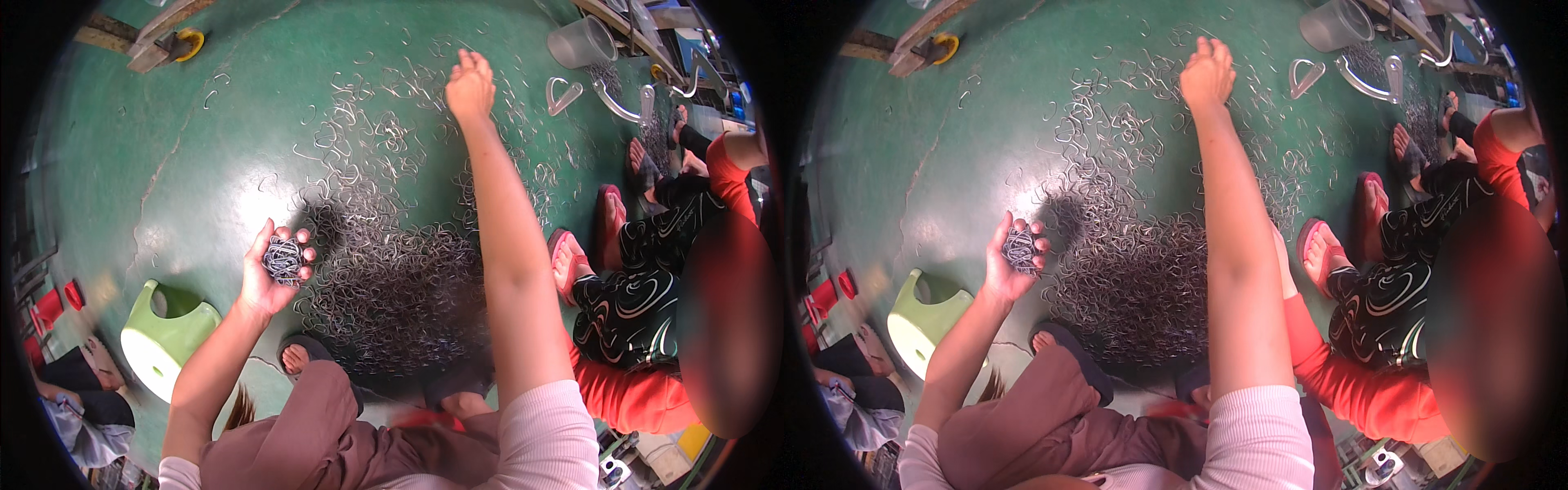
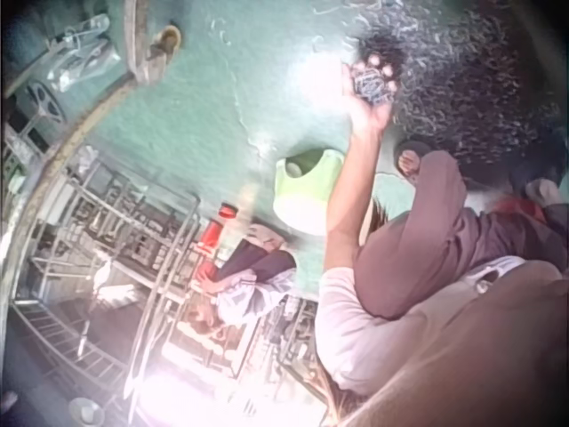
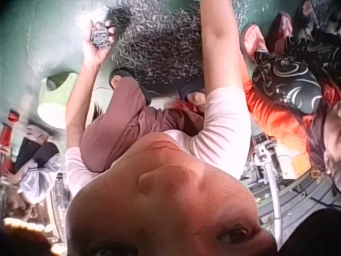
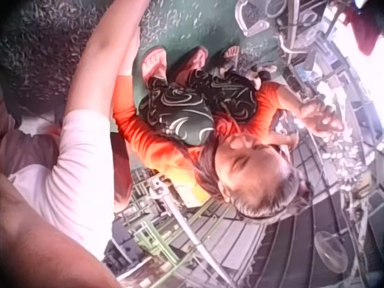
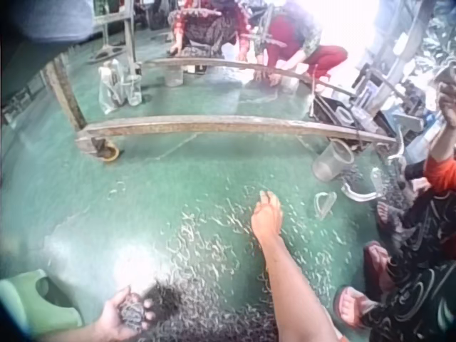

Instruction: The person sits on the floor and gathers small, coiled metal wires from a large pile, holding them in one hand while continuing to pick more with the other. Another person works nearby doing the same task.

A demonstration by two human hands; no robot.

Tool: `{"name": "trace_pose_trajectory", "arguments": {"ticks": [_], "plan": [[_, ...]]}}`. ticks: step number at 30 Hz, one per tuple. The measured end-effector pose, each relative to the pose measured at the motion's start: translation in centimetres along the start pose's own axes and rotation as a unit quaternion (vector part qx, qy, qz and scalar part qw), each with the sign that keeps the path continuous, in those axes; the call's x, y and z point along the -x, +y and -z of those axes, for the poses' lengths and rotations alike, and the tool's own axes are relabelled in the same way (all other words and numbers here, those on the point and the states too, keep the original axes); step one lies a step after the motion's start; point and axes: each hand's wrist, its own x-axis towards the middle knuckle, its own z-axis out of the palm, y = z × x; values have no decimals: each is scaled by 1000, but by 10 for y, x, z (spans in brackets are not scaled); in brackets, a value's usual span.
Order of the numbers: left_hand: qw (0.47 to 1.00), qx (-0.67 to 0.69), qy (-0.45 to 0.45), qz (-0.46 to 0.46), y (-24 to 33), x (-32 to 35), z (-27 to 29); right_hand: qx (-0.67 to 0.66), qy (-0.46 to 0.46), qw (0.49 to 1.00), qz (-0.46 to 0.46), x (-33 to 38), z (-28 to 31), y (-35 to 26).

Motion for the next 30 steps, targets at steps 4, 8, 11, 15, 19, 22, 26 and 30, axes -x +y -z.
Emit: {"name": "trace_pose_trajectory", "arguments": {"ticks": [4, 8, 11, 15, 19, 22, 26, 30], "plan": [[1000, -13, 9, -17, 5, 6, 0, 24, 3, 999, -34, -42, -6, 27], [999, -11, 18, -25, 10, 12, 1, 61, -148, 986, -40, -49, 4, 16], [999, -5, 18, -27, 12, 11, 4, 59, -90, 994, 27, -20, -5, 4], [1000, 0, 16, -26, 10, 8, 3, 68, -22, 994, -87, 15, -13, 13], [1000, -16, 18, -17, 8, 6, 2, 37, 21, 998, -41, 28, -8, 11], [999, -24, 19, -15, 6, 5, -1, -56, 28, 998, -15, 8, 3, -2], [1000, -19, 13, -20, 8, 6, -5, -77, -4, 996, -33, -46, 2, -13], [999, -5, 29, -31, 12, 11, -2, 110, -164, 980, 14, -97, 0, 1]]}}
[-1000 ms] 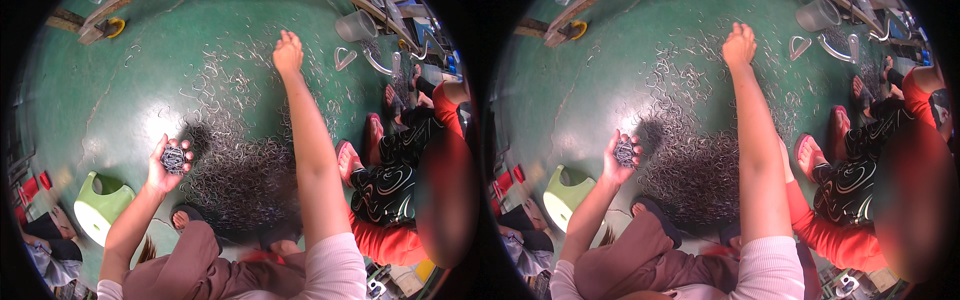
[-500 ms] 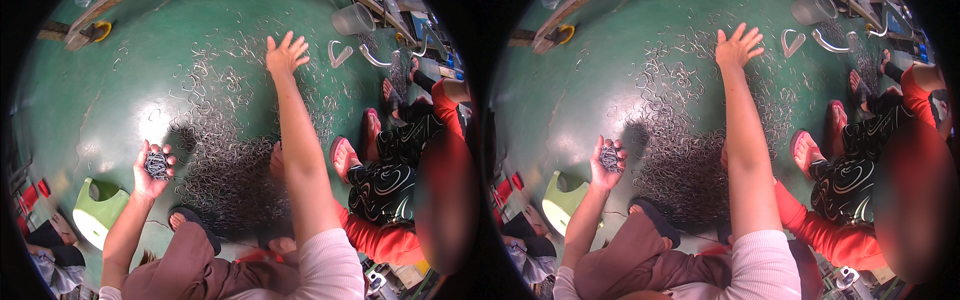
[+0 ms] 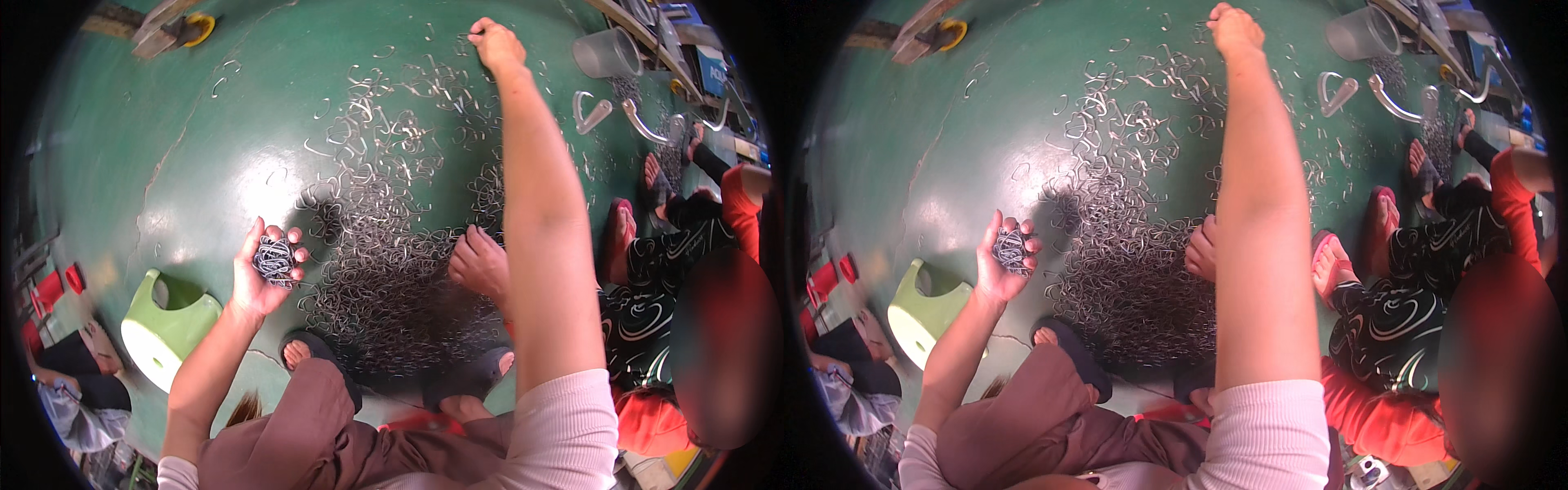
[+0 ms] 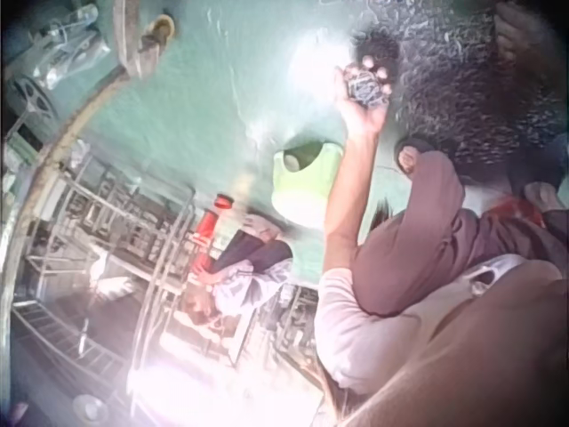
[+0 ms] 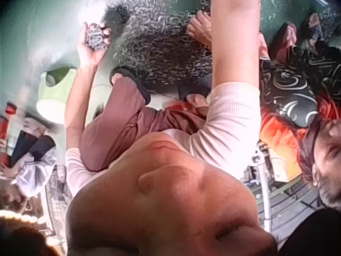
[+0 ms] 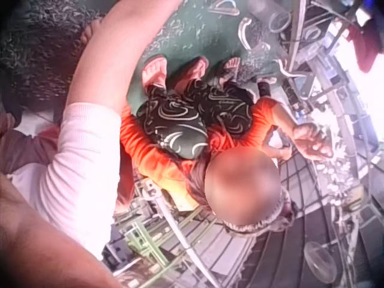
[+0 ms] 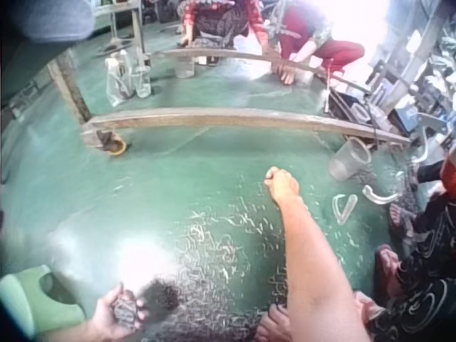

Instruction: The person sits on the floor and gathers small, coiled metal wires from a large pile, holding them in one hand while continuing to pick more with the other. Another person works nearby doing the same task.

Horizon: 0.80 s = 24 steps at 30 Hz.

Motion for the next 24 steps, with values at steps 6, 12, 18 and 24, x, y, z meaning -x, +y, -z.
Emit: {"name": "trace_pose_trajectory", "arguments": {"ticks": [6, 12, 18, 24], "plan": [[1000, 3, 2, 5, -1, 3, 8, 36, 26, 993, 108, -3, -3, 15], [999, 7, -39, 14, -2, -15, 12, -427, -91, 879, 191, 187, 45, -109], [999, -35, 24, 21, -12, -27, -16, -424, -130, 832, 334, 299, 60, -149], [993, -2, -110, 45, -13, -26, 2, -340, 53, 914, 215, 272, 30, -122]]}}
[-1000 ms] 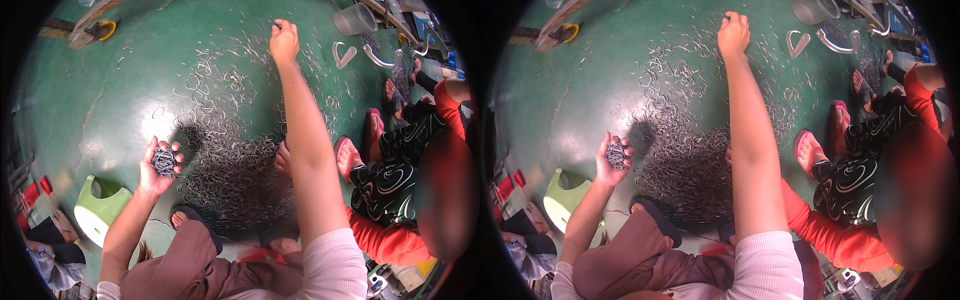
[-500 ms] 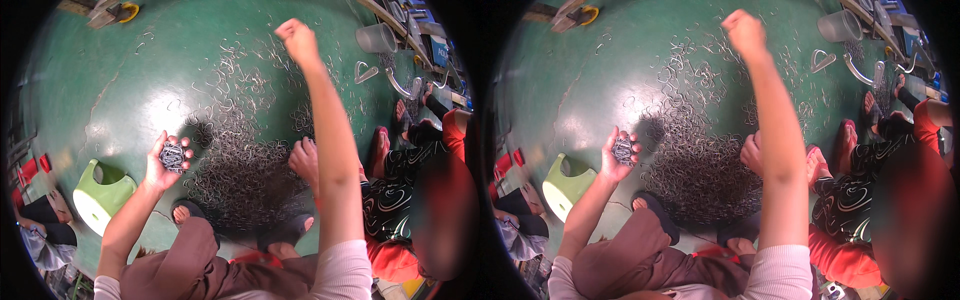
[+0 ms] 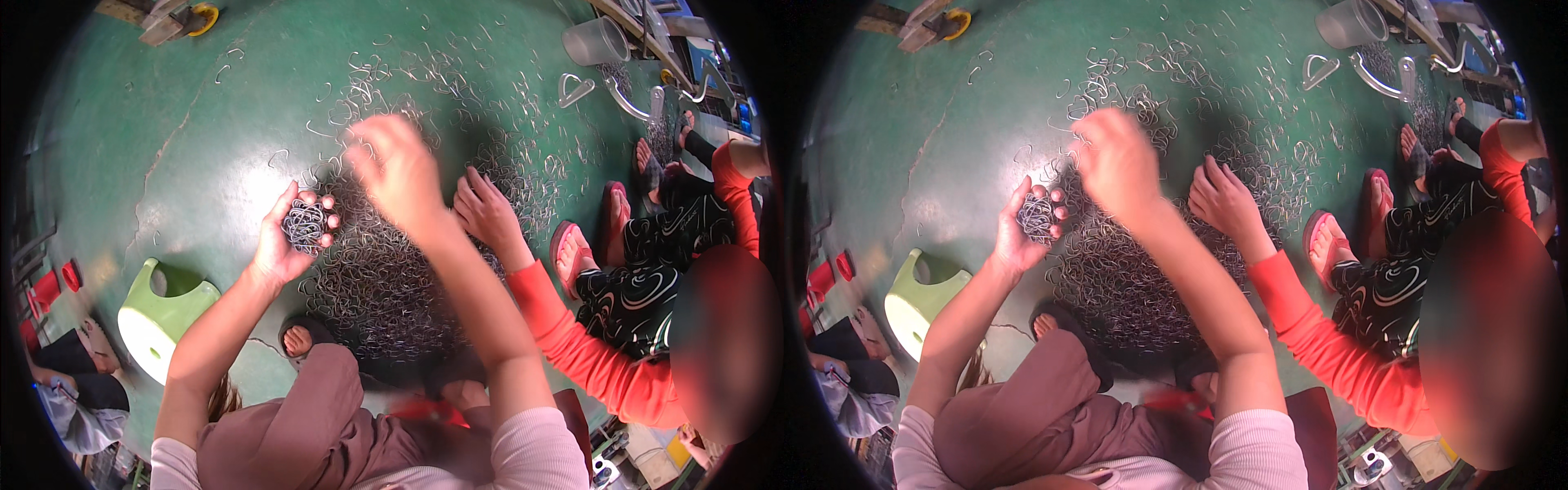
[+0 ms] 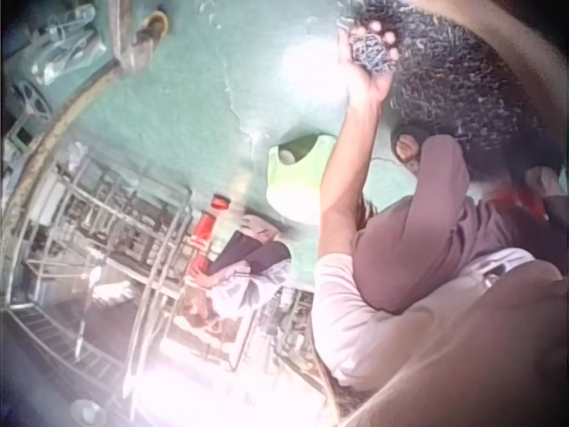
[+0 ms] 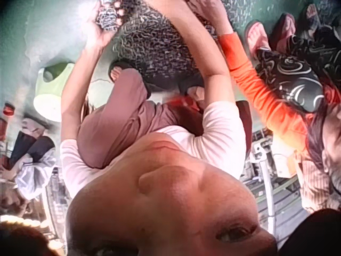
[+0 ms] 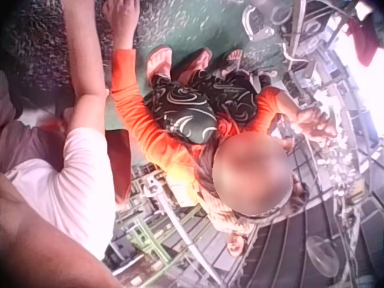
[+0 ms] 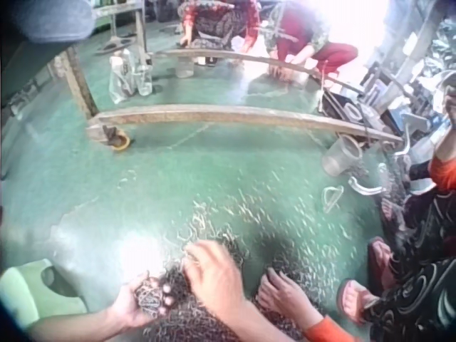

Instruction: The person sits on the floor and gathers small, coiled metal wires from a large pile, holding them in one hand while continuing to pick more with the other. Another person works nearby doing the same task.

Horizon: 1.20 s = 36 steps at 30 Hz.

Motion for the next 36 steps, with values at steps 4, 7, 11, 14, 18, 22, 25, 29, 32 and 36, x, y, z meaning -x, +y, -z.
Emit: {"name": "trace_pose_trajectory", "arguments": {"ticks": [4, 7, 11, 14, 18, 22, 25, 29, 32, 36], "plan": [[1000, -11, 22, 3, -3, 7, -12, 174, 90, 976, -94, -18, 4, 89], [998, -32, 46, 3, -6, 10, -16, 228, 227, 924, -206, -43, 38, 140], [998, -34, 49, 2, -4, 15, -10, 250, 138, 830, -479, -80, 70, 141], [997, -35, 64, -7, 1, 21, -2, 252, 53, 826, -501, -88, 55, 137], [997, -47, 61, 2, 1, 19, -11, 232, 32, 876, -422, -79, 51, 143], [998, -45, 44, 17, -9, 8, -21, 35, 63, 975, -208, -30, 57, 73], [997, -60, 37, 10, -16, 4, -13, -91, 101, 991, -7, 15, 25, -8], [966, -224, 116, -49, -22, 8, -10, 4, 56, 998, 21, 55, -16, -74], [929, -351, 88, -75, -18, 7, -1, 21, 76, 996, 50, 66, -11, -80], [982, -131, 138, 3, -23, 9, -27, -74, 117, 990, -10, 62, 14, -51]]}}
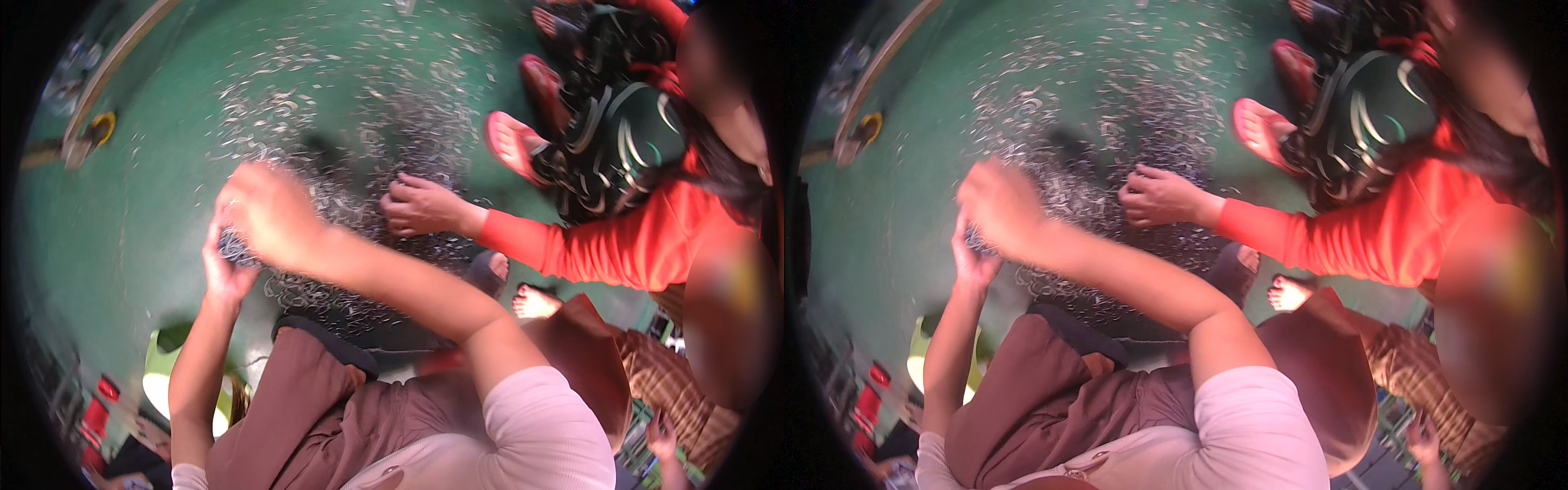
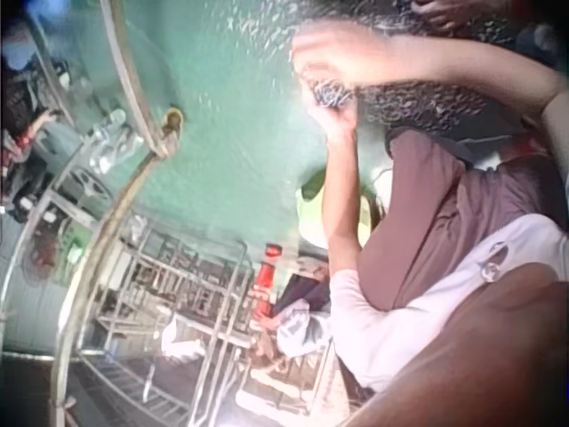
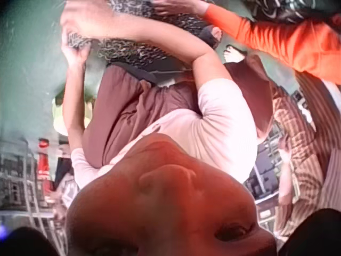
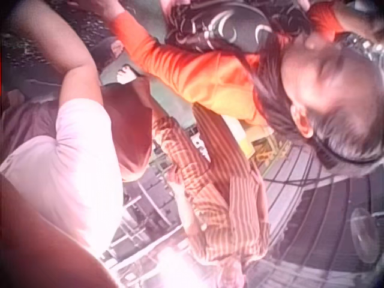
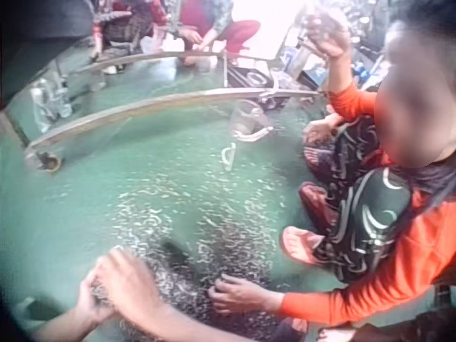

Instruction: The person sits on the floor and gathers small, coiled metal wires from a large pile, holding them in one hand while continuing to pick more with the other. Another person works nearby doing the same task.

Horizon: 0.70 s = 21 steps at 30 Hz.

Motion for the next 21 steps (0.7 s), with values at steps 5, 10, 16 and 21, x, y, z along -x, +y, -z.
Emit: {"name": "trace_pose_trajectory", "arguments": {"ticks": [5, 10, 16, 21], "plan": [[994, 40, -97, 27, 8, 26, -8, 170, -1, 981, -97, -58, -6, 95], [992, 46, -107, 43, -3, 26, -8, 314, 4, 946, -81, -68, -17, 172], [994, 67, -88, 24, 0, 32, 9, 188, 107, 958, -190, -57, 35, 171], [994, 52, -87, 38, -3, 25, 8, 303, 115, 831, -452, -62, 119, 183]]}}
